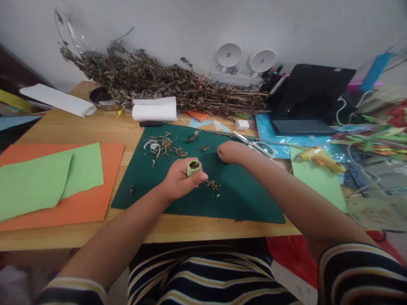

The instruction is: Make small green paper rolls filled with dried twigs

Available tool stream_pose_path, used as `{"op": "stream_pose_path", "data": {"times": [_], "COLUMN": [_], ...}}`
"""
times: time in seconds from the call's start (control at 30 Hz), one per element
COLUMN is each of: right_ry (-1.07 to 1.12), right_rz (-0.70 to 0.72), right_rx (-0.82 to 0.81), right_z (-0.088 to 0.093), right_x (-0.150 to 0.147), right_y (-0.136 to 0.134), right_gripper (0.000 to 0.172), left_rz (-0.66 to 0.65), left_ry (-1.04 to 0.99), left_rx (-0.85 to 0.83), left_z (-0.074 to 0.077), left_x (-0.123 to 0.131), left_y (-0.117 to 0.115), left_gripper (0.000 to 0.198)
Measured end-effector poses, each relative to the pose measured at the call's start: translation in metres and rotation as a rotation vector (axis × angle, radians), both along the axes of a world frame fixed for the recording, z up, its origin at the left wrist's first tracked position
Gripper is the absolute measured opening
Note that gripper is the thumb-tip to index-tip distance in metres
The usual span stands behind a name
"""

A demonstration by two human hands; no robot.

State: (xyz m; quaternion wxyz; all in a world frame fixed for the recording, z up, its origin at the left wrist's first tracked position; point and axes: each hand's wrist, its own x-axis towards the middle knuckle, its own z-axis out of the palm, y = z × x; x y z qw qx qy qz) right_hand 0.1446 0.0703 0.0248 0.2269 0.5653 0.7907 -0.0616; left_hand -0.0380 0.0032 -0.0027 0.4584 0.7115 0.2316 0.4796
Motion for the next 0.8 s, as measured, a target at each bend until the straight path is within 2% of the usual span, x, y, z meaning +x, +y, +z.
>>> {"op": "stream_pose_path", "data": {"times": [0.3, 0.47, 0.6, 0.7, 0.8], "right_ry": [0.195, 0.361, 0.405, 0.400, 0.404], "right_rz": [0.014, -0.002, -0.148, -0.246, -0.268], "right_rx": [-0.013, -0.042, 0.117, 0.251, 0.336], "right_z": [0.000, 0.002, -0.004, -0.018, -0.033], "right_x": [-0.005, -0.006, 0.022, 0.045, 0.053], "right_y": [-0.049, -0.057, -0.058, -0.066, -0.073], "right_gripper": [0.029, 0.025, 0.032, 0.034, 0.036], "left_rz": [0.028, 0.017, 0.035, 0.031, 0.017], "left_ry": [0.041, 0.042, 0.018, -0.011, -0.007], "left_rx": [0.041, 0.033, 0.039, 0.037, 0.031], "left_z": [-0.002, -0.003, -0.003, -0.002, -0.001], "left_x": [0.001, 0.000, -0.001, 0.000, 0.001], "left_y": [0.000, 0.001, 0.001, 0.001, 0.000], "left_gripper": [0.037, 0.036, 0.035, 0.035, 0.036]}}
